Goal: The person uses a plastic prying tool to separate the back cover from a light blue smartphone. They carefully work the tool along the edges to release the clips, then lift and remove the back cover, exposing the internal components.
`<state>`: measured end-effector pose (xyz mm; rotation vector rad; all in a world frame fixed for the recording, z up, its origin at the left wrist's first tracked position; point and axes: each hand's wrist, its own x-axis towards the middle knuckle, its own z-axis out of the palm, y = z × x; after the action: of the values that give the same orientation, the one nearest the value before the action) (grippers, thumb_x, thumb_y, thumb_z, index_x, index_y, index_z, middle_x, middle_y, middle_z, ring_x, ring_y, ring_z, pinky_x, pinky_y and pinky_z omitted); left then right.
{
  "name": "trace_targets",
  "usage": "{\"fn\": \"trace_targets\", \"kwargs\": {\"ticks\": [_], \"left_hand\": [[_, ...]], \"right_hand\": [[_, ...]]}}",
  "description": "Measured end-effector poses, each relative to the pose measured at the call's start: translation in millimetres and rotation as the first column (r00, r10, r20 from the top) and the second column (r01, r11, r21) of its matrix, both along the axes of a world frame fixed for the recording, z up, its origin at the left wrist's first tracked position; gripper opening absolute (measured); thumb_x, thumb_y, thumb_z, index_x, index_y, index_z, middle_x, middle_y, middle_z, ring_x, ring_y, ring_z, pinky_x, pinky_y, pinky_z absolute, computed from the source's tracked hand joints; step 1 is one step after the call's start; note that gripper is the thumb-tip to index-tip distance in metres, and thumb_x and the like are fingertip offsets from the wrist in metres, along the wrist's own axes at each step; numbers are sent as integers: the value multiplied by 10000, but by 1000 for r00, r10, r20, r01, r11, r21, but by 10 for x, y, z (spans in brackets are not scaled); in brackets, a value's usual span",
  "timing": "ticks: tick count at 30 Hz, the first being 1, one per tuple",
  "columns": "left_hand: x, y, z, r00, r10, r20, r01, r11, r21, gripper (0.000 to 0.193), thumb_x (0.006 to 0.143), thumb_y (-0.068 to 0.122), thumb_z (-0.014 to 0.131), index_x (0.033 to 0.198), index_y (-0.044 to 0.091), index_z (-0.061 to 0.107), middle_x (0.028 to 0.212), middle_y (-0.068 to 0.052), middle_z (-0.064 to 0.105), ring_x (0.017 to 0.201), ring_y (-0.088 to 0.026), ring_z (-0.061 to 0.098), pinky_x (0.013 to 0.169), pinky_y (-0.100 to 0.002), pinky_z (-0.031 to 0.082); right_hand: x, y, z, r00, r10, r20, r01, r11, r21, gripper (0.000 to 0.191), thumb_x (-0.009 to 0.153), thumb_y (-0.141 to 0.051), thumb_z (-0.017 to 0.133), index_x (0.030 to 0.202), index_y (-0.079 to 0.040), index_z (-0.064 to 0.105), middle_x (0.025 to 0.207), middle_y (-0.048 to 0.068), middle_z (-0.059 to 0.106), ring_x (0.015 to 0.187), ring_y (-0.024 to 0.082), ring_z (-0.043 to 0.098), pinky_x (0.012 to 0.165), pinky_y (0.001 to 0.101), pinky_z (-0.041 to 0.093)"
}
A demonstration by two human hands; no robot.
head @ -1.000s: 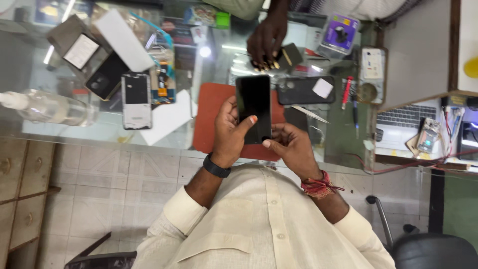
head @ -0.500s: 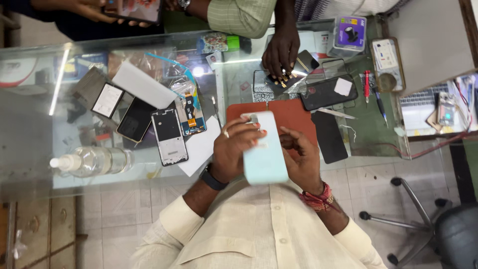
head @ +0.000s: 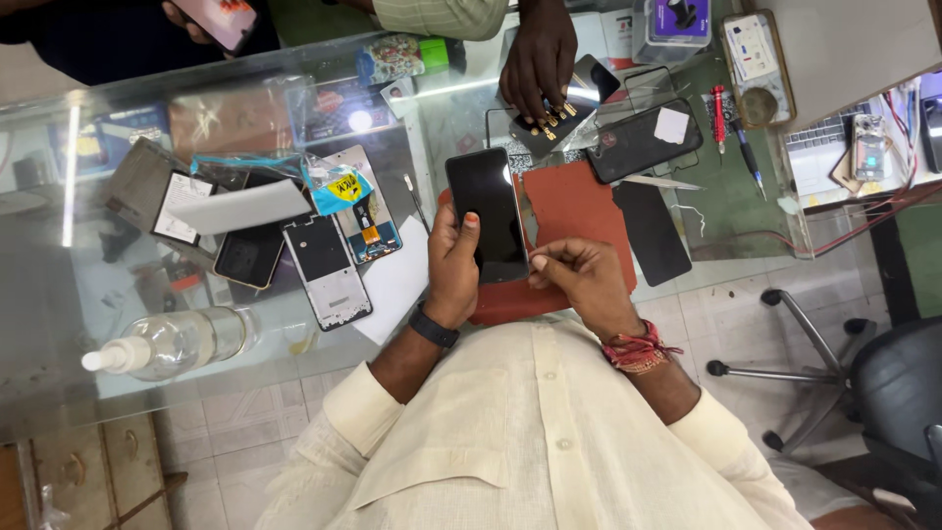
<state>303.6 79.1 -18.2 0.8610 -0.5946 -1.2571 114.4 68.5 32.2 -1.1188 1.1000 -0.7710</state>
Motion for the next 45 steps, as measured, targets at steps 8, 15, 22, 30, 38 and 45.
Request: {"fn": "trace_targets", "kwargs": {"ticks": [8,15,22,30,38,45], "left_hand": [[52,-11,115,978,-40,206,47,999,-28,265,1040,178,679,1203,25,537,1110,-46,649,1017,-90,599,910,-256,510],[70,-108,249,940,-50,339,59,998,-16,337,1027,219,698,1244,21,534,1079,-44,631,970,-99,609,857,-266,531],[56,-159,416,929,-89,358,111,993,-41,458,941,117,762,1303,9,504,1152,-59,650,1047,-116,638,930,-275,547],[18,-169,370,905,-134,403,128,991,41,402,937,84,790,1235,-17,540,1074,-69,680,962,-127,670,859,-278,577],[106,-163,420,970,-21,243,23,1000,-2,423,922,75,773,1256,-7,527,1133,-75,684,1032,-130,669,917,-281,569],[40,-179,380,897,-1,442,36,997,-70,485,916,108,770,1313,-9,516,1200,-79,669,1090,-135,665,958,-289,553]], "right_hand": [[37,-106,-91,998,36,51,-40,996,82,60,952,-26,690,966,32,691,828,70,720,710,126,702,670,259,586],[56,-182,-71,995,86,54,-92,986,139,92,983,-83,619,987,1,657,844,42,678,722,123,674,684,272,555],[93,-175,33,987,160,14,-161,984,77,88,974,-94,479,934,-59,549,832,-13,543,725,86,581,693,267,515],[130,-97,29,949,172,-263,-177,984,5,112,985,-109,453,890,-72,500,734,8,511,642,102,562,588,285,486],[69,-141,57,1000,-5,30,5,1000,0,101,968,-70,665,1012,17,695,862,56,724,746,107,674,696,261,559],[42,-169,-3,997,-69,-25,71,990,119,125,899,-64,746,976,35,743,828,61,738,704,127,690,664,266,561]]}}
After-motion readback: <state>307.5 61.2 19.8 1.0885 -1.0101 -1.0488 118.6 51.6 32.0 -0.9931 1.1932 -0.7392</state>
